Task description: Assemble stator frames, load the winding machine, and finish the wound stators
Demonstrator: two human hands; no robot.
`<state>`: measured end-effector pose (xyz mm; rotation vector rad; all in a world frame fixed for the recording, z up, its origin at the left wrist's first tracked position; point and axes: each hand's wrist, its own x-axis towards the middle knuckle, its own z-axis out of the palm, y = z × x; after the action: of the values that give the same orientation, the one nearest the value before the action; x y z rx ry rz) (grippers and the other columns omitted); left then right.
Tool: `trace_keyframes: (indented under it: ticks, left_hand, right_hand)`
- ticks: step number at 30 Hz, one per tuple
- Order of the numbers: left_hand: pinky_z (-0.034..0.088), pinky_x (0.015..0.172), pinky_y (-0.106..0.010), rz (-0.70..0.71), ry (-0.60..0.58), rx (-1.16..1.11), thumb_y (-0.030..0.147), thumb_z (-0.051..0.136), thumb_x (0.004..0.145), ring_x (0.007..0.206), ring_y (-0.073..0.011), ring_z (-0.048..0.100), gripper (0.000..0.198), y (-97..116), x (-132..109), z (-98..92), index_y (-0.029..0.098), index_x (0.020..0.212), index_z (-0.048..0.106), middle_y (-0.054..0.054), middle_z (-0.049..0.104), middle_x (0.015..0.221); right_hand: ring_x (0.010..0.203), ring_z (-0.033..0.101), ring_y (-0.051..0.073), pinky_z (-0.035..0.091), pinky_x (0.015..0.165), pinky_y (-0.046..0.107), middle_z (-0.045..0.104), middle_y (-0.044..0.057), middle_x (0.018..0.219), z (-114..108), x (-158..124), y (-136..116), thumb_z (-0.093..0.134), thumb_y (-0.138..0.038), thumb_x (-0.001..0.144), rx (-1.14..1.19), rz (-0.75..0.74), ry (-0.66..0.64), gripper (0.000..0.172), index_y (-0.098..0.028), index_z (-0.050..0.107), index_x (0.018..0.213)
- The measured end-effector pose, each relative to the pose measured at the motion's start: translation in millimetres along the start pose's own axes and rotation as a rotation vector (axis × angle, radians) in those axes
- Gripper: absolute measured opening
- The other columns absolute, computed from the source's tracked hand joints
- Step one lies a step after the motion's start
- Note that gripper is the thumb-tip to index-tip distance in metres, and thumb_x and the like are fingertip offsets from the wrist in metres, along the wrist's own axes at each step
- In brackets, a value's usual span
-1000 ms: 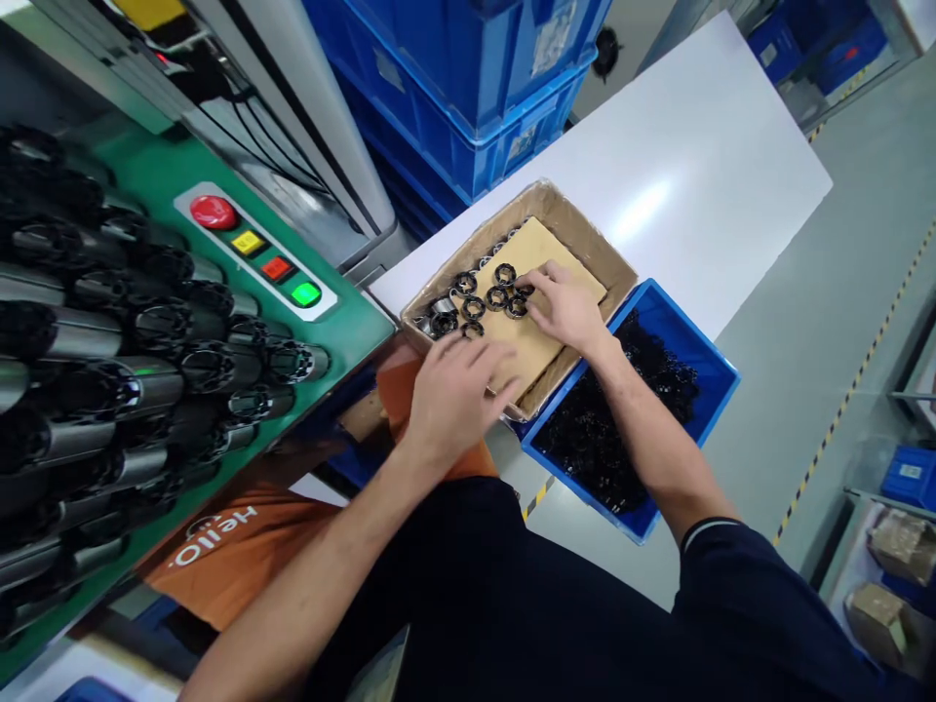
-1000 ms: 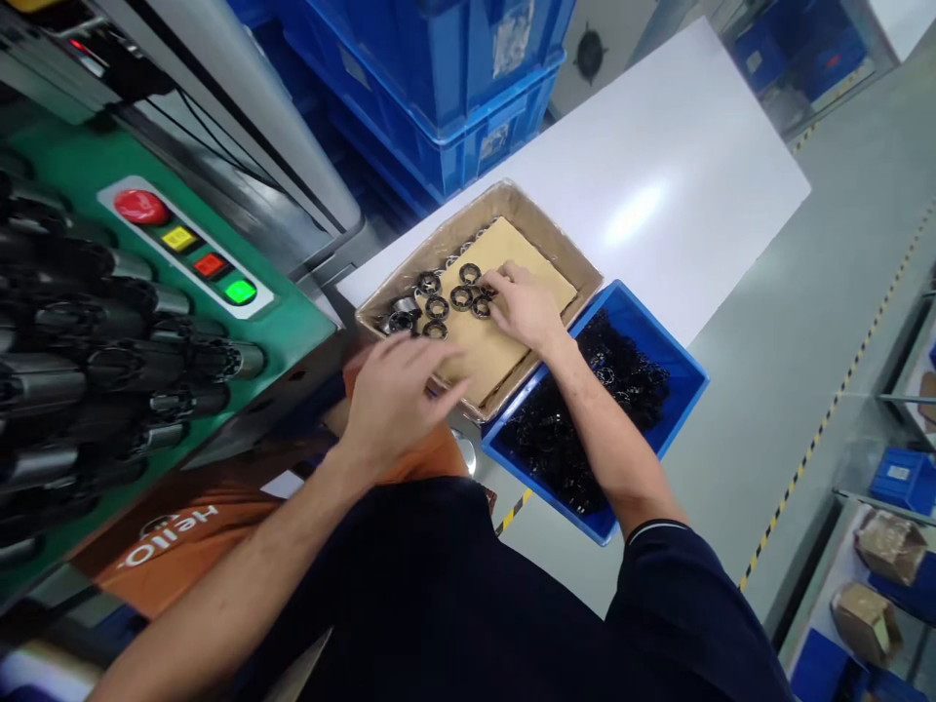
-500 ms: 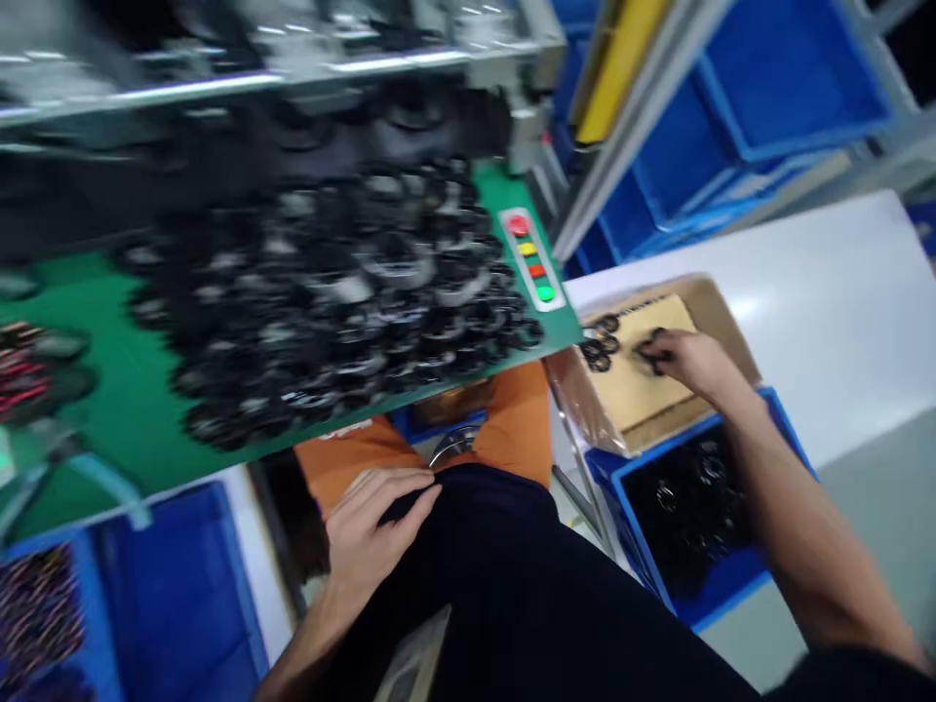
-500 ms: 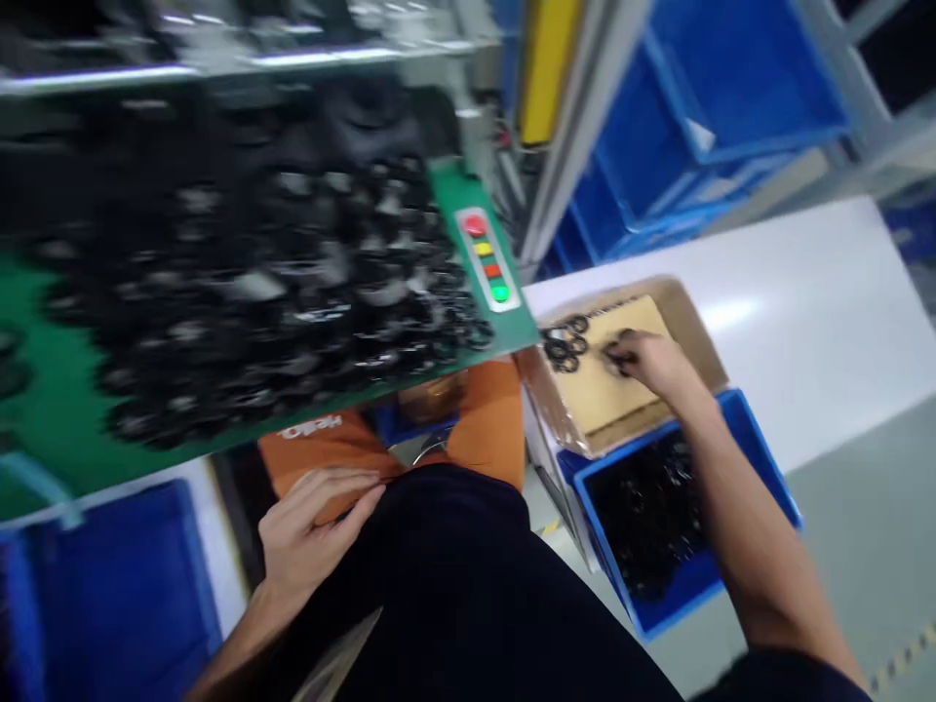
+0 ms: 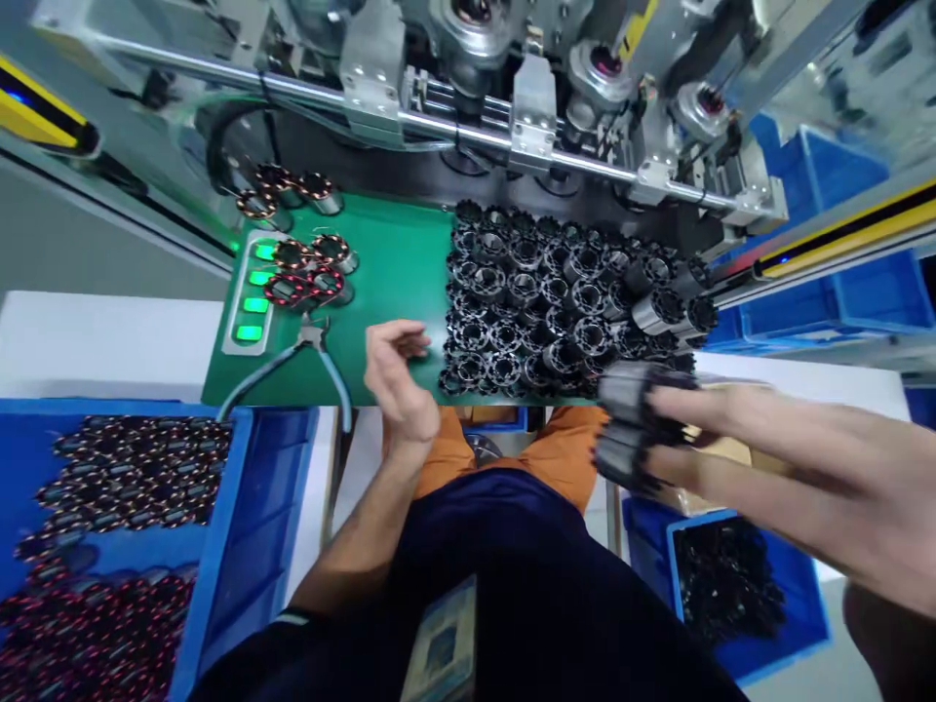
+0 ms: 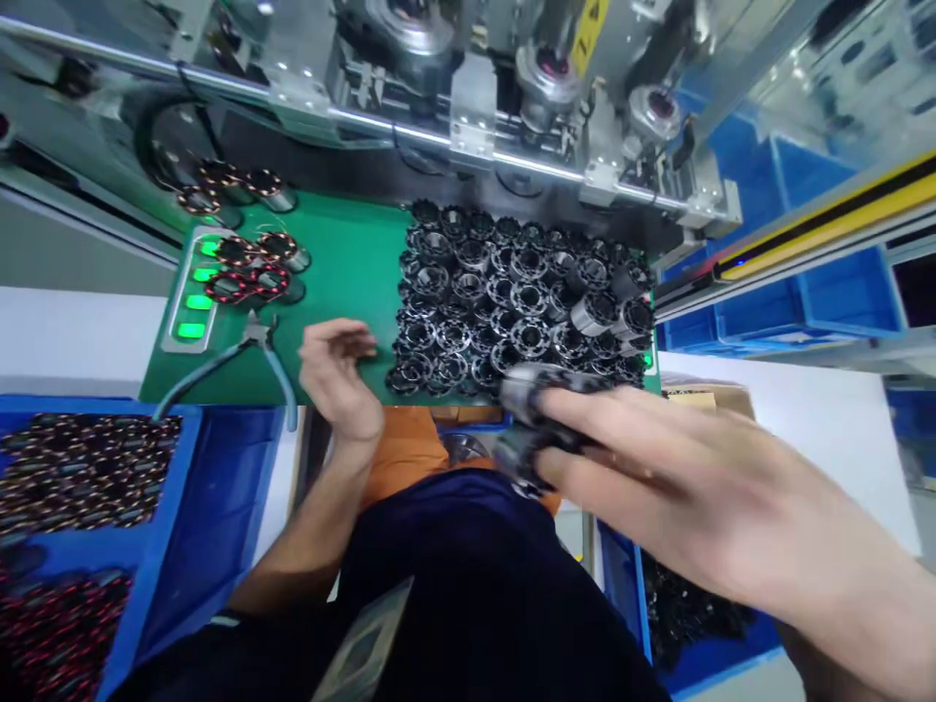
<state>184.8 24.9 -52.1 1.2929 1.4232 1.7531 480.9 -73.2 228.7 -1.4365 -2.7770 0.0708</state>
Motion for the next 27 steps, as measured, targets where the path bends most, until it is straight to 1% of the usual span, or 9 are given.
trace_keyframes:
  ticks: [1,2,3,5,8,13,20,25,27]
  left_hand:
    - [0.060,0.086,-0.043,-0.039,-0.045,-0.007,0.075,0.038,0.127,0.096,-0.0256,0.074,0.062,1,1,-2.4,0.026,0.120,0.076,-0.011,0.075,0.112]
    - [0.061,0.087,-0.043,-0.048,-0.077,-0.004,0.077,0.038,0.127,0.097,-0.0258,0.075,0.065,3,1,-5.3,0.025,0.119,0.077,-0.011,0.075,0.112]
    - [0.061,0.086,-0.042,-0.039,-0.102,0.004,0.078,0.039,0.127,0.098,-0.0260,0.075,0.067,5,1,-8.3,0.024,0.117,0.078,-0.011,0.076,0.110]
    - [0.062,0.085,-0.043,0.003,-0.144,0.014,0.078,0.039,0.127,0.098,-0.0265,0.075,0.069,8,1,-13.5,0.024,0.113,0.079,-0.011,0.077,0.107]
    - [0.063,0.085,-0.043,0.069,-0.188,-0.006,0.072,0.041,0.129,0.100,-0.0269,0.076,0.064,11,3,-17.5,0.024,0.114,0.080,-0.011,0.080,0.107]
    - [0.066,0.087,-0.044,0.089,-0.226,-0.021,0.068,0.042,0.130,0.103,-0.0273,0.077,0.059,12,5,-19.6,0.025,0.116,0.080,-0.010,0.082,0.109]
    - [0.065,0.087,-0.046,0.085,-0.267,0.015,0.071,0.041,0.129,0.102,-0.0288,0.077,0.062,11,5,-21.5,0.025,0.115,0.081,-0.011,0.083,0.108]
    - [0.064,0.087,-0.044,0.115,-0.254,-0.004,0.065,0.045,0.130,0.103,-0.0280,0.077,0.055,12,5,-20.5,0.025,0.117,0.081,-0.011,0.082,0.110]
    - [0.064,0.087,-0.044,0.115,-0.248,0.025,0.066,0.045,0.129,0.103,-0.0280,0.076,0.057,12,4,-19.5,0.025,0.116,0.081,-0.011,0.081,0.109]
  right_hand:
    - [0.129,0.093,0.032,0.085,0.093,0.047,0.090,0.001,0.156,6,33,-1,0.064,-0.038,0.118,-0.001,-0.092,-0.040,0.042,-0.057,0.089,0.144]
    - [0.123,0.095,0.032,0.085,0.090,0.047,0.090,0.005,0.155,13,64,-2,0.063,-0.026,0.118,-0.046,-0.210,-0.070,0.037,-0.042,0.093,0.132]
    - [0.119,0.095,0.032,0.084,0.085,0.044,0.091,0.009,0.152,21,93,-2,0.064,-0.017,0.117,-0.088,-0.314,-0.106,0.033,-0.032,0.093,0.123]
    - [0.115,0.095,0.031,0.081,0.081,0.040,0.091,0.012,0.146,35,139,-1,0.069,-0.008,0.114,-0.129,-0.408,-0.183,0.028,-0.025,0.091,0.116]
    - [0.114,0.094,0.029,0.078,0.084,0.037,0.090,0.010,0.141,51,175,1,0.078,-0.006,0.110,-0.113,-0.383,-0.291,0.024,-0.025,0.091,0.117]
    - [0.109,0.093,0.026,0.076,0.087,0.036,0.089,0.008,0.140,58,182,10,0.079,-0.006,0.109,-0.074,-0.320,-0.359,0.027,-0.027,0.091,0.119]
    - [0.116,0.094,0.028,0.077,0.095,0.036,0.089,0.008,0.143,68,181,18,0.080,-0.009,0.108,-0.051,-0.269,-0.389,0.027,-0.027,0.091,0.125]
    - [0.114,0.093,0.027,0.075,0.089,0.033,0.091,0.004,0.141,79,184,16,0.078,-0.007,0.108,-0.042,-0.207,-0.375,0.029,-0.030,0.089,0.122]
    - [0.113,0.094,0.027,0.075,0.089,0.033,0.091,0.004,0.142,80,184,13,0.078,-0.006,0.108,-0.022,-0.179,-0.367,0.030,-0.030,0.088,0.122]
